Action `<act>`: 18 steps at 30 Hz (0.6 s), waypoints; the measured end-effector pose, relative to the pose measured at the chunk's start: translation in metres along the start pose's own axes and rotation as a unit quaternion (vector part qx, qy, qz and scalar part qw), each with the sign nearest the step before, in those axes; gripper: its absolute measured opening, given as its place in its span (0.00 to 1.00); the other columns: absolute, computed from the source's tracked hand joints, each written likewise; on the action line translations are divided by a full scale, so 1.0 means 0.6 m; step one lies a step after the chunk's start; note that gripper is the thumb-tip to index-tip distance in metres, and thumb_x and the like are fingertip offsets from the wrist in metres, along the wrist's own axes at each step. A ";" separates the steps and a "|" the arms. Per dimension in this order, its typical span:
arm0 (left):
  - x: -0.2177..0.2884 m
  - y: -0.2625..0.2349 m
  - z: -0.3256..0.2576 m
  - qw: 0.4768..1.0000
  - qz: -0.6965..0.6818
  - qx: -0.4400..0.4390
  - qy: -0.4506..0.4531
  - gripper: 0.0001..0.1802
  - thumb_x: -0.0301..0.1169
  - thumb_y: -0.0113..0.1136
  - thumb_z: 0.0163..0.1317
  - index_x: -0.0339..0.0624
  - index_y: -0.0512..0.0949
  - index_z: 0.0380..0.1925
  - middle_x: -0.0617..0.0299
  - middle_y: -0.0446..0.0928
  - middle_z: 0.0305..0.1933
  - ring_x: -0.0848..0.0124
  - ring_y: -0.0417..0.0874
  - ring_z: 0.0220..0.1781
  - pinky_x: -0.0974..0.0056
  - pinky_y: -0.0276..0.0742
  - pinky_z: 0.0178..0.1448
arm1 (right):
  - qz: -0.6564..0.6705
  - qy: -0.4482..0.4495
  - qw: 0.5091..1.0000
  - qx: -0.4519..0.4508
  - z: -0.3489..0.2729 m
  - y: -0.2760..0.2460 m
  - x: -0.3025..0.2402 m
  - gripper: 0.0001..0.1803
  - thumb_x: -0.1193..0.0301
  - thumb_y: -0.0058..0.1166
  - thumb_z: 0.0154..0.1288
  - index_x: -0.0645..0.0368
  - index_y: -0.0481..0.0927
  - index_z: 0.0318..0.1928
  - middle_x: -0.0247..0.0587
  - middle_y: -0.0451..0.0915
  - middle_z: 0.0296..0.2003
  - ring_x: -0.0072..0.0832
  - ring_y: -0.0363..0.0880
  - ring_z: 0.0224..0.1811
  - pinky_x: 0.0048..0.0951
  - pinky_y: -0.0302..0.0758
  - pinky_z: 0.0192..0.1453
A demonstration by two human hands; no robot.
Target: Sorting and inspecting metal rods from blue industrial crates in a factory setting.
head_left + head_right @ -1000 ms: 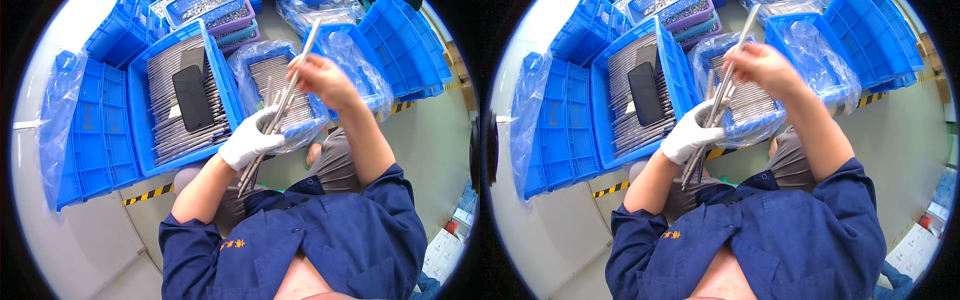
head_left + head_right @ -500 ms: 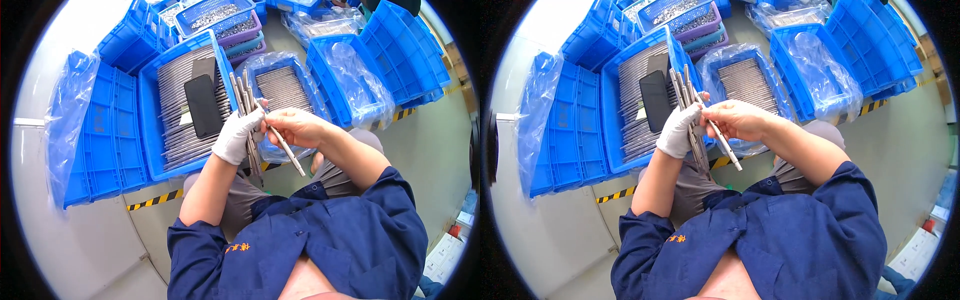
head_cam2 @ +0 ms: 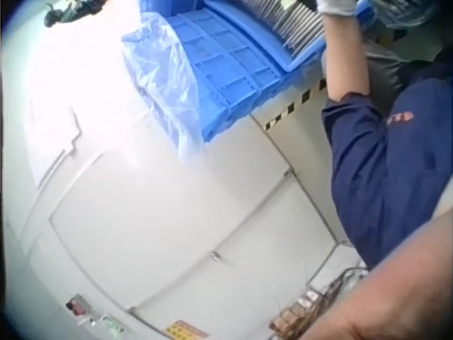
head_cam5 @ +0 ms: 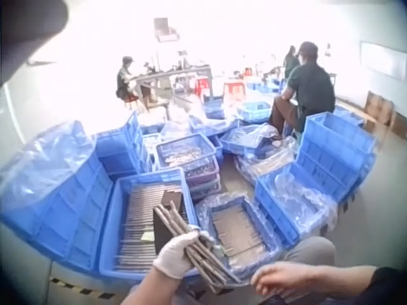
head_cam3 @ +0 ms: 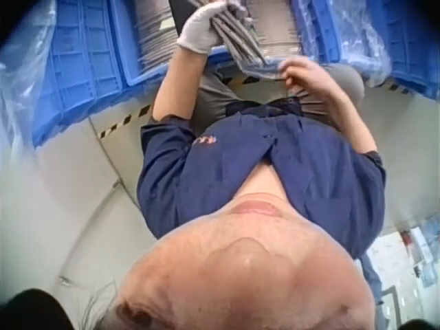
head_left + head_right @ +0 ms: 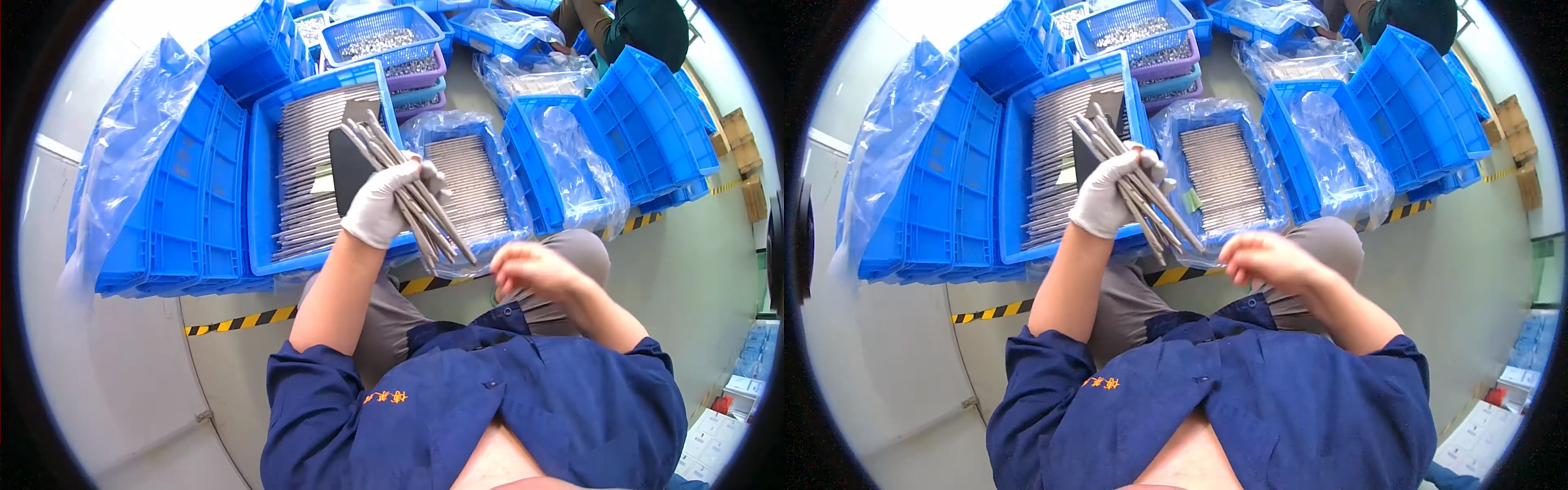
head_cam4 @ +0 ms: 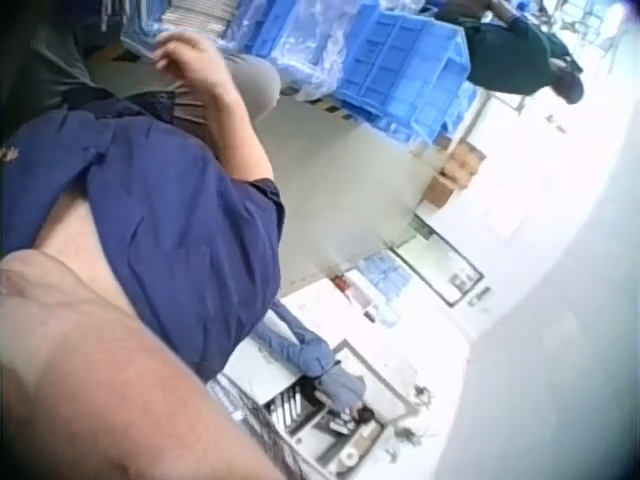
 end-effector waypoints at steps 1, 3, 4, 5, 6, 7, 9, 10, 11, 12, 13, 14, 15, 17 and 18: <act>-0.004 0.013 -0.007 0.996 0.044 -0.067 0.025 0.07 0.28 0.53 0.53 0.43 0.69 0.32 0.60 0.73 0.29 0.66 0.75 0.34 0.54 0.72 0.43 | 0.034 -0.035 0.997 0.058 0.001 -0.012 -0.033 0.06 0.79 0.42 0.53 0.64 0.72 0.31 0.35 0.72 0.22 0.21 0.73 0.22 0.18 0.70 0.27; -0.045 0.013 -0.012 0.997 0.068 0.011 -0.039 0.08 0.31 0.53 0.55 0.42 0.67 0.32 0.63 0.69 0.22 0.70 0.73 0.26 0.62 0.72 0.35 | 0.045 -0.208 0.976 0.044 0.022 -0.026 -0.105 0.10 0.79 0.36 0.51 0.63 0.72 0.31 0.31 0.67 0.19 0.17 0.63 0.18 0.16 0.61 0.23; -0.074 0.012 -0.022 0.993 0.070 0.041 -0.080 0.09 0.32 0.54 0.55 0.41 0.67 0.32 0.65 0.68 0.21 0.71 0.72 0.23 0.64 0.71 0.32 | 0.030 -0.230 0.970 0.078 0.025 -0.027 -0.130 0.09 0.79 0.36 0.53 0.62 0.72 0.30 0.30 0.65 0.18 0.18 0.61 0.18 0.17 0.60 0.24; -0.102 0.020 -0.031 0.987 0.113 0.047 -0.101 0.10 0.34 0.54 0.54 0.41 0.68 0.31 0.65 0.68 0.20 0.72 0.72 0.22 0.66 0.71 0.31 | -0.045 -0.285 0.955 0.066 0.038 -0.032 -0.155 0.08 0.75 0.37 0.57 0.61 0.73 0.31 0.31 0.66 0.19 0.17 0.63 0.20 0.16 0.61 0.27; -0.127 0.034 -0.042 0.981 0.152 0.034 -0.115 0.10 0.35 0.54 0.54 0.42 0.68 0.29 0.65 0.68 0.20 0.72 0.71 0.20 0.68 0.70 0.30 | -0.114 -0.309 0.939 0.094 0.051 -0.029 -0.176 0.09 0.72 0.38 0.58 0.61 0.73 0.32 0.31 0.67 0.19 0.18 0.64 0.22 0.17 0.63 0.29; -0.152 0.038 -0.053 0.977 0.171 0.008 -0.129 0.09 0.35 0.54 0.54 0.42 0.69 0.28 0.65 0.67 0.20 0.73 0.70 0.21 0.70 0.68 0.29 | -0.180 -0.330 0.919 0.121 0.065 -0.015 -0.193 0.11 0.69 0.39 0.60 0.60 0.74 0.34 0.31 0.68 0.20 0.18 0.66 0.23 0.17 0.64 0.31; -0.197 0.043 -0.077 0.981 0.085 -0.006 -0.176 0.09 0.34 0.55 0.53 0.44 0.68 0.30 0.66 0.66 0.19 0.73 0.69 0.22 0.67 0.69 0.30 | -0.272 -0.325 0.903 0.066 0.095 0.022 -0.205 0.15 0.63 0.39 0.61 0.60 0.74 0.36 0.31 0.70 0.22 0.19 0.68 0.27 0.20 0.66 0.36; -0.216 0.029 -0.083 0.978 0.069 -0.002 -0.195 0.09 0.34 0.55 0.53 0.44 0.68 0.31 0.66 0.66 0.20 0.73 0.70 0.23 0.64 0.70 0.33 | -0.307 -0.259 0.915 -0.037 0.108 0.041 -0.188 0.16 0.60 0.39 0.61 0.60 0.75 0.37 0.31 0.71 0.24 0.20 0.69 0.28 0.22 0.67 0.37; -0.221 0.031 -0.094 0.980 0.051 0.009 -0.194 0.09 0.34 0.55 0.53 0.44 0.68 0.30 0.66 0.66 0.20 0.73 0.70 0.24 0.64 0.71 0.34 | -0.391 -0.188 0.896 -0.097 0.103 0.065 -0.174 0.19 0.55 0.39 0.60 0.56 0.76 0.35 0.33 0.72 0.23 0.21 0.70 0.29 0.24 0.67 0.36; -0.225 0.031 -0.105 0.980 0.032 0.020 -0.194 0.09 0.33 0.55 0.53 0.43 0.68 0.30 0.66 0.66 0.21 0.73 0.70 0.24 0.63 0.71 0.35 | -0.426 -0.167 0.884 -0.098 0.108 0.077 -0.150 0.20 0.53 0.39 0.60 0.55 0.77 0.35 0.33 0.72 0.23 0.20 0.69 0.27 0.24 0.67 0.34; -0.235 0.010 -0.110 0.979 0.057 0.019 -0.195 0.09 0.33 0.55 0.53 0.43 0.67 0.30 0.66 0.66 0.22 0.73 0.70 0.25 0.63 0.72 0.37 | -0.436 -0.137 0.881 -0.123 0.103 0.088 -0.139 0.20 0.53 0.41 0.59 0.54 0.77 0.35 0.32 0.72 0.23 0.20 0.68 0.26 0.24 0.66 0.33; -0.239 0.016 -0.125 0.978 0.045 0.017 -0.201 0.09 0.34 0.55 0.54 0.43 0.67 0.30 0.66 0.66 0.22 0.73 0.70 0.26 0.63 0.72 0.37 | -0.429 -0.111 0.884 -0.148 0.105 0.092 -0.125 0.20 0.53 0.41 0.59 0.54 0.77 0.35 0.32 0.72 0.23 0.20 0.68 0.26 0.24 0.66 0.32; -0.244 0.022 -0.142 0.977 0.034 0.015 -0.209 0.09 0.34 0.55 0.54 0.43 0.67 0.30 0.66 0.66 0.22 0.73 0.71 0.26 0.63 0.72 0.37 | -0.422 -0.085 0.886 -0.172 0.107 0.096 -0.110 0.20 0.53 0.42 0.59 0.54 0.78 0.35 0.32 0.72 0.23 0.20 0.68 0.26 0.24 0.66 0.32; -0.266 0.009 -0.170 0.974 0.067 0.022 -0.214 0.10 0.36 0.54 0.54 0.42 0.67 0.30 0.64 0.67 0.23 0.72 0.71 0.27 0.63 0.72 0.38 | -0.426 -0.100 0.879 -0.189 0.101 0.104 -0.081 0.19 0.53 0.42 0.59 0.55 0.78 0.33 0.31 0.71 0.21 0.19 0.68 0.25 0.23 0.66 0.32; -0.263 0.021 -0.192 0.969 0.093 0.012 -0.230 0.13 0.37 0.55 0.53 0.41 0.67 0.32 0.63 0.68 0.25 0.72 0.72 0.30 0.64 0.72 0.39 | -0.408 -0.094 0.888 -0.189 0.092 0.110 -0.072 0.19 0.54 0.42 0.59 0.56 0.78 0.33 0.31 0.71 0.21 0.19 0.68 0.25 0.23 0.66 0.31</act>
Point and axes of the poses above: each hand's wrist, its own z-axis towards the middle knuckle, its own y-axis out of the palm, x = y × z, the point moved 5 cm from there along z, towards the middle knuckle
